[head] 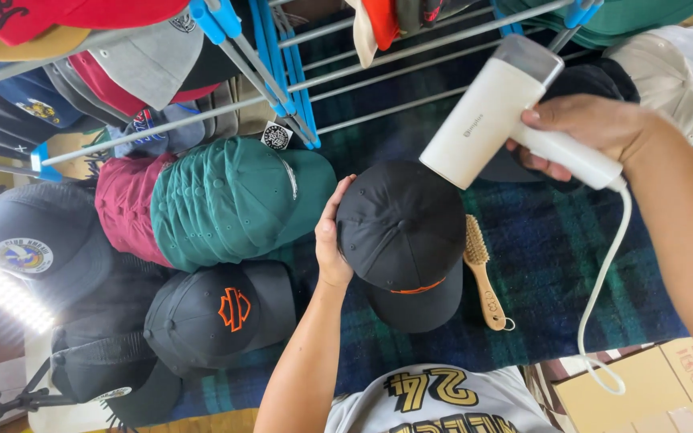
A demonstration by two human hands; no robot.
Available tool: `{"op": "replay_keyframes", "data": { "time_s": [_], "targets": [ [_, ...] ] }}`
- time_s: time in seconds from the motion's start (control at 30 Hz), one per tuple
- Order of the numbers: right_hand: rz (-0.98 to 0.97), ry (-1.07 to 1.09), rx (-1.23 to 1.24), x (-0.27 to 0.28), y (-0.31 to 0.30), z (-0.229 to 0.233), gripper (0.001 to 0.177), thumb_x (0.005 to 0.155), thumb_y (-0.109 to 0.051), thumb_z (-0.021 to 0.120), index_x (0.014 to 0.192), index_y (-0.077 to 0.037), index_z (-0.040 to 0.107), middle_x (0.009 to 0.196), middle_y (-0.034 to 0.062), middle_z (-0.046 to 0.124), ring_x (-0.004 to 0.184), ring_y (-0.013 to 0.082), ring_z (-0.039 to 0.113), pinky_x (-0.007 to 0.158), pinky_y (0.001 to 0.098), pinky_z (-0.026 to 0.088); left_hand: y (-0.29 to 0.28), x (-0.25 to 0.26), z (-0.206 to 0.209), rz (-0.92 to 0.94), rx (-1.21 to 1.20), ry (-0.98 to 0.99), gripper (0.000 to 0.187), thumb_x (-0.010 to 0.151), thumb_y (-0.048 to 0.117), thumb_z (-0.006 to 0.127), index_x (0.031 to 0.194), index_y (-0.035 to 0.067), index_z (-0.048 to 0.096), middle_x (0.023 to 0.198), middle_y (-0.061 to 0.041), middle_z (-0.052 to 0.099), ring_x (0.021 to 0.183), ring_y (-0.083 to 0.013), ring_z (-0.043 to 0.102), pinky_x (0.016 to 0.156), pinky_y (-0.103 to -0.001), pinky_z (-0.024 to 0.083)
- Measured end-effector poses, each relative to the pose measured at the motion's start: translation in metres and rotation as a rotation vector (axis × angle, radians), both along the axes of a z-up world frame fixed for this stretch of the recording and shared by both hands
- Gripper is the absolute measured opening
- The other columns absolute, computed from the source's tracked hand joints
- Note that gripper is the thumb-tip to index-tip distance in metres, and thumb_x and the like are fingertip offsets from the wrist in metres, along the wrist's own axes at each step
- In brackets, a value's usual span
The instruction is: Steaming and brushing various baseball caps to clean and reshape them
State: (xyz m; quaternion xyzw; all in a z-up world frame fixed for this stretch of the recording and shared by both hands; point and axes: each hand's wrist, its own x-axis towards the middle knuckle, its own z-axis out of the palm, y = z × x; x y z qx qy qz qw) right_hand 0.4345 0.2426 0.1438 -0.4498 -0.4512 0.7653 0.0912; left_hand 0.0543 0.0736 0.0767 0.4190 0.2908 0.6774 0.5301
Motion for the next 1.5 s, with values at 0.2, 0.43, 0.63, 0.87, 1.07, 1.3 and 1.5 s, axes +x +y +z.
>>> {"op": "replay_keyframes", "data": {
  "time_s": [0.2, 0.43, 0.63, 0.87, 1.07, 1.3, 1.5],
  "targets": [
    [0.148, -0.519, 0.193, -0.084, 0.015, 0.117, 0.044, 0.104, -0.035, 0.057, 0.119, 0.004, 0.072, 0.084, 0.0305, 0.064, 0.063, 0.0409, 0.060, 0.060, 0.0497, 0.052, 0.000, -0.001, 0.003, 0.026, -0.001, 0.051, 0.069, 0.107, 0.055, 0.048, 0.149, 0.000, 0.050, 0.156, -0.016, 0.049, 0.147, -0.0296, 0.045, 0.127, -0.045, 0.034],
    [0.432, -0.678, 0.365, -0.169, -0.012, 0.204, 0.033, 0.103, -0.023, 0.064, 0.108, 0.008, 0.073, 0.078, 0.0252, 0.059, 0.064, 0.0371, 0.061, 0.066, 0.0486, 0.057, 0.000, -0.003, 0.008, 0.034, 0.008, 0.057, 0.072, 0.106, 0.056, 0.046, 0.149, -0.002, 0.049, 0.156, -0.016, 0.048, 0.148, -0.0288, 0.043, 0.128, -0.045, 0.033],
    [0.702, -0.983, 0.506, -0.235, -0.042, 0.244, 0.050, 0.102, -0.040, 0.066, 0.083, 0.007, 0.069, 0.068, 0.0218, 0.071, 0.054, 0.0318, 0.067, 0.064, 0.0394, 0.056, -0.004, -0.008, 0.013, 0.043, 0.007, 0.169, 0.083, 0.104, 0.066, 0.043, 0.150, -0.003, 0.046, 0.158, -0.016, 0.045, 0.151, -0.0286, 0.040, 0.130, -0.044, 0.030],
    [0.808, -1.027, 0.580, -0.277, -0.033, 0.235, 0.061, 0.103, -0.053, 0.058, 0.094, 0.006, 0.070, 0.079, 0.0217, 0.080, 0.061, 0.0322, 0.073, 0.071, 0.0390, 0.062, -0.018, -0.010, -0.015, 0.048, -0.011, 0.209, 0.101, 0.096, 0.077, 0.050, 0.158, -0.001, 0.030, 0.161, -0.018, 0.038, 0.150, -0.0290, 0.039, 0.126, -0.045, 0.034],
    [0.842, -1.060, 0.583, -0.279, -0.044, 0.245, 0.056, 0.103, -0.051, 0.058, 0.100, 0.004, 0.069, 0.077, 0.0207, 0.077, 0.057, 0.0315, 0.068, 0.066, 0.0389, 0.060, -0.056, -0.018, -0.005, 0.015, 0.008, 0.457, 0.122, 0.084, 0.081, 0.061, 0.163, 0.003, 0.011, 0.170, -0.019, 0.021, 0.158, -0.0349, 0.025, 0.129, -0.051, 0.027],
    [0.999, -1.266, 0.656, -0.278, -0.061, 0.263, 0.067, 0.099, -0.060, 0.055, 0.076, 0.000, 0.076, 0.062, 0.0120, 0.082, 0.052, 0.0218, 0.069, 0.068, 0.0284, 0.055, -0.066, -0.025, -0.018, 0.000, 0.040, 0.736, 0.127, 0.079, 0.075, 0.065, 0.164, 0.006, 0.001, 0.173, -0.020, 0.011, 0.161, -0.0401, 0.020, 0.129, -0.055, 0.025],
    [1.118, -1.242, 0.652, -0.319, -0.080, 0.274, 0.062, 0.098, -0.059, 0.054, 0.087, -0.002, 0.075, 0.076, 0.0125, 0.083, 0.065, 0.0245, 0.074, 0.074, 0.0338, 0.057, -0.067, -0.026, -0.032, 0.037, 0.024, 0.818, 0.128, 0.078, 0.083, 0.057, 0.164, 0.007, 0.001, 0.172, -0.020, 0.018, 0.157, -0.0423, 0.028, 0.123, -0.056, 0.033]
  ]
}}
